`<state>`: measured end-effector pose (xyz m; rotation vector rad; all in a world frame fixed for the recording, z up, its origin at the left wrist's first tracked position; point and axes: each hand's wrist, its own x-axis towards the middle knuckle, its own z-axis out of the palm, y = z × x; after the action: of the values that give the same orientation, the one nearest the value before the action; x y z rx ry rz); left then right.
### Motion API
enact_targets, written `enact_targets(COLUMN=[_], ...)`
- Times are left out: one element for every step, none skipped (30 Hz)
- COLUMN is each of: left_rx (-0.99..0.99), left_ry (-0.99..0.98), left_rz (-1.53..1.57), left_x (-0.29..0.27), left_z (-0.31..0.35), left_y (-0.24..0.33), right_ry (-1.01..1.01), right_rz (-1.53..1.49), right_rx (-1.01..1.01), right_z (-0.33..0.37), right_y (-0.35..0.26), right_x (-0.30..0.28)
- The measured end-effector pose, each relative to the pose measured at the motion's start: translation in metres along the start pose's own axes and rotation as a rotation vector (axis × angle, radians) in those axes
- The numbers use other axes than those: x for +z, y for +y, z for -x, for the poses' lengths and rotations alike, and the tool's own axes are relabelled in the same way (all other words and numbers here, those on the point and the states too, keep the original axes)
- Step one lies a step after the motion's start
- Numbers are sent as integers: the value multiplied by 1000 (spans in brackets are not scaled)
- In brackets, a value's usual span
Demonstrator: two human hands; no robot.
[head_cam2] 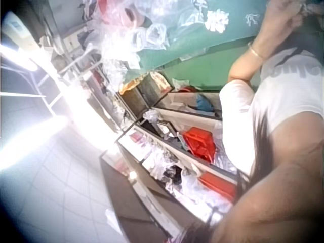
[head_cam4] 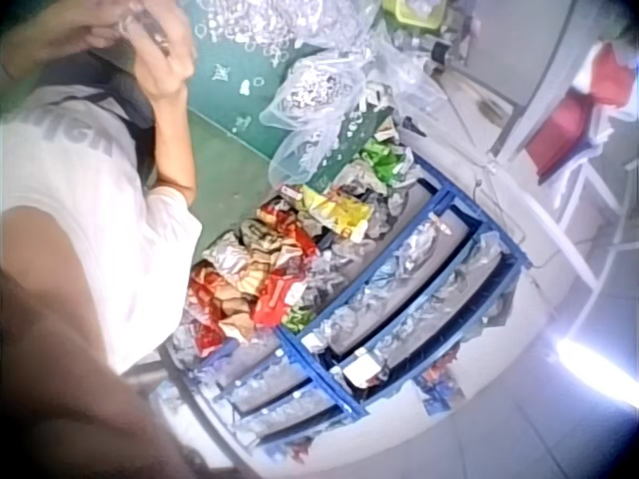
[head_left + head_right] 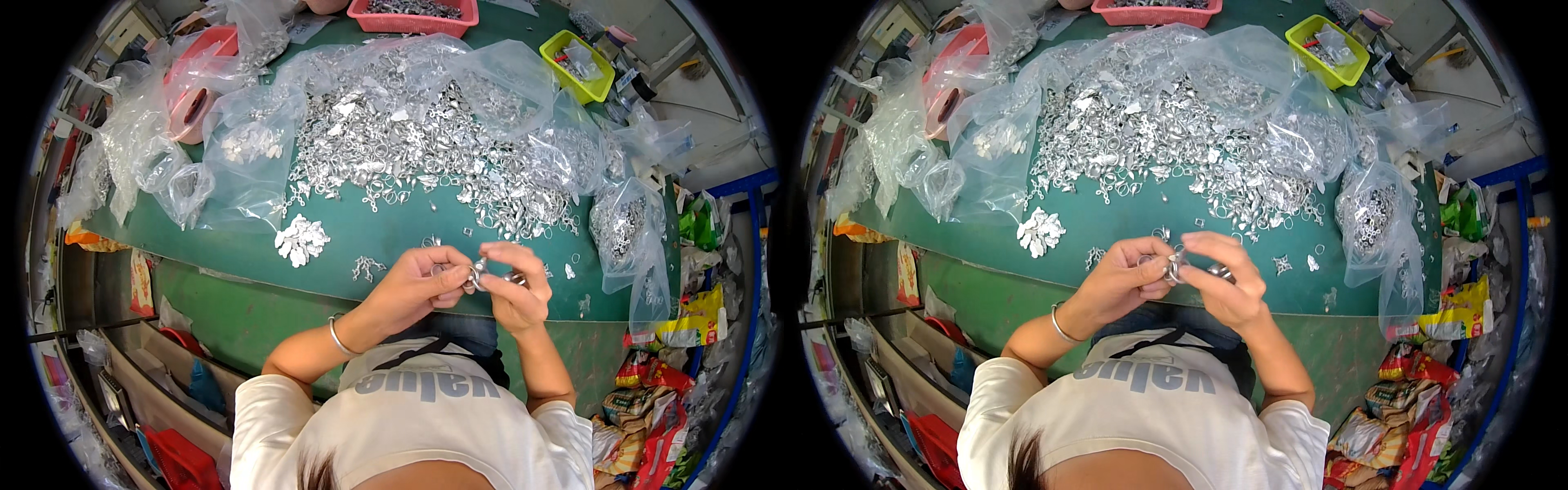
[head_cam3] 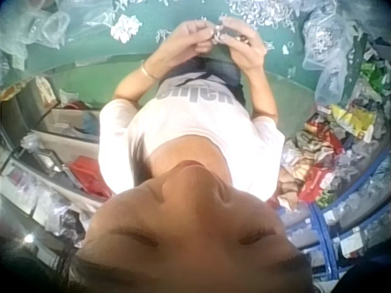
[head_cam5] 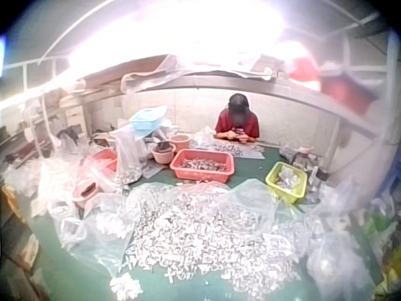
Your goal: The person sits at a green table and uses both hands to pick up small silver metal rings and decorative pieces. They connect the rings to the decorative pieces and place the assembled items into a pile on the table.
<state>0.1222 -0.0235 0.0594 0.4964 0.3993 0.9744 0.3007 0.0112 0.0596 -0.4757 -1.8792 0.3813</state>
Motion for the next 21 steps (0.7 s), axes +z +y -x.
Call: enact_targets(left_rx=[48,96,117,137,158,260,361,463,464,466,467,448,430,411,428,445,462,454,447,440,423], left_ry=[43,87,113,140,166,177,187,197,215,234,252,274,295,316,341,366,391,391,391,392,348], left_rz=[-89,-177,-210,-243,-275,-408,-540,-672,-706,-741,-775,-724,-674,-624,-623,-623,-623,-588,-554,-520,-570], left_x=[2,4,5,6,7,8,9,9,10,12,13,13,13,13,13,13,13,16,20,22,20], left_z=[0,0,1,1,2,2,1,1,1,2,3,3,3,3,3,2,1,-1,-3,-4,-5], left_y=[2,4,4,4,4,3,0,-1,-1,-1,-1,-2,-4,-6,-9,-12,-14,-13,-10,-8,-5], right_ry=[19,14,7,-1,-8,-31,-25,-19,-13,-2,9,20,19,18,17,-3,-22,-40,-34,-27,-19], right_rz=[47,98,56,14,-28,-62,-63,-64,-64,-45,-26,-8,-19,-29,-41,29,99,170,170,169,168], right_rx=[36,94,162,230,299,360,366,374,381,377,373,367,400,433,467,411,354,297,283,269,254], right_z=[3,8,8,7,6,8,10,12,13,14,14,13,13,11,10,9,7,6,6,5,5], right_y=[-1,-3,-8,-14,-19,-23,-23,-22,-22,-22,-23,-24,-25,-27,-29,-30,-30,-29,-28,-27,-26], right_x=[0,0,1,4,4,4,4,5,5,5,7,8,9,9,9,9,9,8,8,7,6])
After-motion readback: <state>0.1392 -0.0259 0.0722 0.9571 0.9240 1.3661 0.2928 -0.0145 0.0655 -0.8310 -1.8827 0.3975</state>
